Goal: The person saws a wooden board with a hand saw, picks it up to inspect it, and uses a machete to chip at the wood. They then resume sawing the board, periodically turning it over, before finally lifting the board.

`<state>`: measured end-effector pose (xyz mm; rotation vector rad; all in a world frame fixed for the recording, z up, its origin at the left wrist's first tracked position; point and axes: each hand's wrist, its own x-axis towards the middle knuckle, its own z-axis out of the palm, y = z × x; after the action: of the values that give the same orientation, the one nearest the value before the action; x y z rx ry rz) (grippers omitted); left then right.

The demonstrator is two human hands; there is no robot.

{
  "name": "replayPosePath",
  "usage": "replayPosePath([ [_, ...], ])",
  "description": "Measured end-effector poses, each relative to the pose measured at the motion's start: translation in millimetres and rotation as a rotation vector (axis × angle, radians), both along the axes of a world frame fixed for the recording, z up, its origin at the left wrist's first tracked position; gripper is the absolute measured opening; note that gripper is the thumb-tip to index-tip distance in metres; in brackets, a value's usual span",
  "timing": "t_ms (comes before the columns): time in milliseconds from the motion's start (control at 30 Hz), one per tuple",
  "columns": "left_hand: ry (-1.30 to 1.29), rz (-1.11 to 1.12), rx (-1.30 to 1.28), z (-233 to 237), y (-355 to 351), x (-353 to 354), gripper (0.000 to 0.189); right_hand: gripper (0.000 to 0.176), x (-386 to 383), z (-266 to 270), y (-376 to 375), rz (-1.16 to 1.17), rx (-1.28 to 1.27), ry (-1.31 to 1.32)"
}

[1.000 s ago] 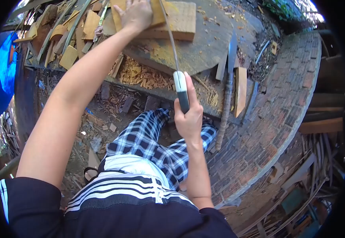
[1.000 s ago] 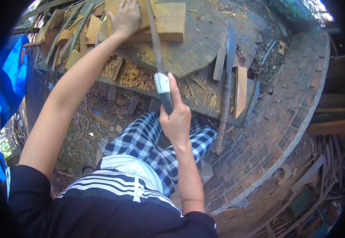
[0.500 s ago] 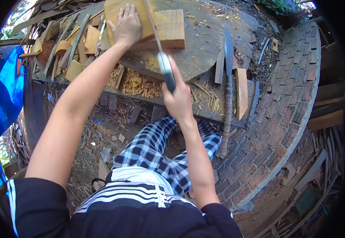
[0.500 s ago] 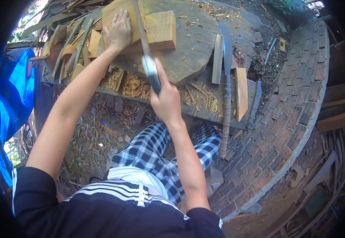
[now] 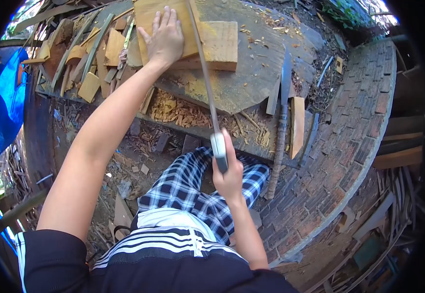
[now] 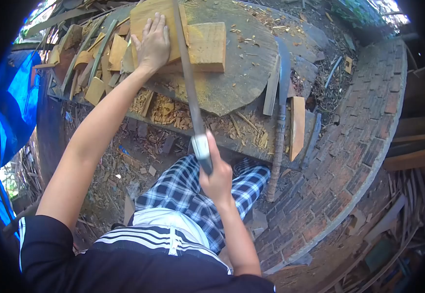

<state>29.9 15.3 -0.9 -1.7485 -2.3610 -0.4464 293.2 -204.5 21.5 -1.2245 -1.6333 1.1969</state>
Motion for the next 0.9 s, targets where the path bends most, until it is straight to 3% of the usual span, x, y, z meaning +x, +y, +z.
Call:
replayPosePath([
  [67,0.072,-0.015,0.002,-4,-2,0,0.050,0.081,6,-4,-4,0.010,-0.030,0.007],
  [167,0.072,-0.011,0.004,-5,-1,0,0.049,0.077,-43,-1,74,-0.007,-0.039,0.006],
  [233,0.064,-0.033,0.014,2,2,-2,0.049,0.077,-46,4,81,-0.006,-0.093,0.018],
  [267,0.033,-0.040,0.006,0,-3,-1,0.049,0.077,-43,4,78,0.010,-0.165,0.009],
  [367,0.051,-0.017,0.019,-5,-2,-1,0.050,0.082,1,-11,-3,-0.015,0.042,-0.029],
  [433,0.079,-0.014,0.002,-4,-2,-3,0.049,0.084,10,0,-10,0.006,-0.031,-0.031],
  [600,0.078,-0.017,-0.010,-4,0,-2,0.049,0.077,-51,-7,86,-0.021,-0.039,0.003],
  [700,0.091,-0.038,0.002,-9,-1,-8,0.050,0.077,-34,1,61,0.002,-0.128,0.039],
  [800,0.108,-0.031,0.025,-14,4,-16,0.050,0.084,-1,-8,-3,-0.007,-0.035,-0.005],
  [900,0.075,-0.033,0.016,-5,-2,-1,0.050,0.083,-17,-3,27,-0.004,-0.088,-0.018],
])
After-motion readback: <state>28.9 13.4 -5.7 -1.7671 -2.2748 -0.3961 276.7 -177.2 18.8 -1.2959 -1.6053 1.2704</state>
